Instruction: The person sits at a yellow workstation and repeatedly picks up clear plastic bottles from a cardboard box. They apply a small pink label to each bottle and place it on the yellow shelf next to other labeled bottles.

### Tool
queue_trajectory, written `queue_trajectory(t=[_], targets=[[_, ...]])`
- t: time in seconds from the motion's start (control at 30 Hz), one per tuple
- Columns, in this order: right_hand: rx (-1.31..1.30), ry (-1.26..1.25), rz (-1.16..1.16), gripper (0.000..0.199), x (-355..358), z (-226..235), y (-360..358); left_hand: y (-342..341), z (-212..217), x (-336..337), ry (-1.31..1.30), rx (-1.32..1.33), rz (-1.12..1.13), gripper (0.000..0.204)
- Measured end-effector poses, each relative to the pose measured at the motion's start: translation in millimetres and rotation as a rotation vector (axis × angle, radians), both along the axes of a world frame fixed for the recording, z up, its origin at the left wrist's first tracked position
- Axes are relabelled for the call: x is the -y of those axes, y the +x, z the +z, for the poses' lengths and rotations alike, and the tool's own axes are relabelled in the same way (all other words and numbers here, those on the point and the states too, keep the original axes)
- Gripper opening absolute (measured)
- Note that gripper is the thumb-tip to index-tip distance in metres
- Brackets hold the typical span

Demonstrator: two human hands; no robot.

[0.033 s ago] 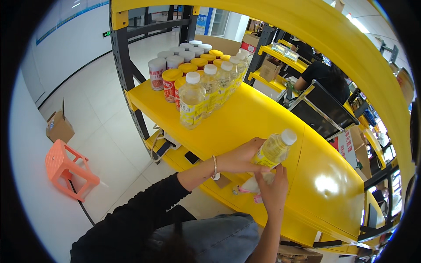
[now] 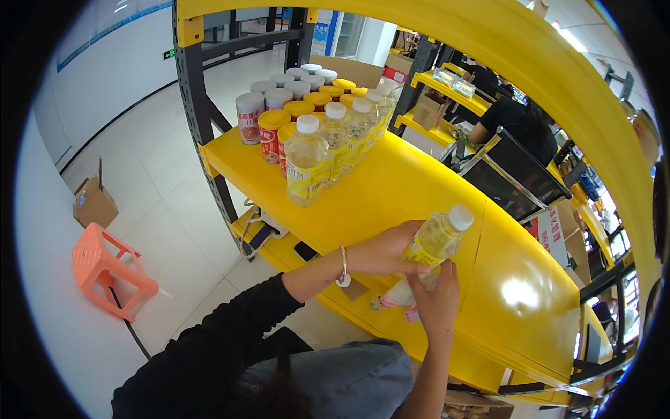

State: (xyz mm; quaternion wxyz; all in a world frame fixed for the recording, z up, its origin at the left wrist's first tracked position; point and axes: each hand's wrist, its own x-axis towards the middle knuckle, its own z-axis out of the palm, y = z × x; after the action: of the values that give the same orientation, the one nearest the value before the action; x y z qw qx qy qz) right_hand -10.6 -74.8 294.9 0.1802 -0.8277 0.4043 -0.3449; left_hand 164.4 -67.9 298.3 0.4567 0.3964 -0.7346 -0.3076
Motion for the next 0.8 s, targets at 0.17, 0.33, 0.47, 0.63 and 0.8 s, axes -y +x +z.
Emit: queue_trajectory(t=[0.17, 0.33, 0.47, 0.63, 0.8], targets=[[0.023, 0.017, 0.097, 0.043, 47.8, -7.0, 18.4, 24.5, -6.1, 45.4, -0.086, 0.174, 0.034, 0.063], [-0.008, 0.003, 0.009, 0.042, 97.9, -7.3, 48.6, 41.0, -2.1, 97.6, 0.338, 0.108, 0.206, 0.075], [-0.026, -0.2, -0.091, 0.037, 155.1, -28.6, 74.5, 40.3, 1.0, 132.8, 0.228, 0.178, 0.572, 0.083], [-0.029, 0.057, -0.133, 0.038, 203.7, -22.4, 127.7, 50.3, -26.3, 173.3, 0.045, -0.072, 0.831, 0.067], [-0.082, 0.162, -0.161, 0.03, 211.1, -5.7, 167.1, 65.8, -38.6, 191.6, -0.104, -0.242, 0.9, 0.06]])
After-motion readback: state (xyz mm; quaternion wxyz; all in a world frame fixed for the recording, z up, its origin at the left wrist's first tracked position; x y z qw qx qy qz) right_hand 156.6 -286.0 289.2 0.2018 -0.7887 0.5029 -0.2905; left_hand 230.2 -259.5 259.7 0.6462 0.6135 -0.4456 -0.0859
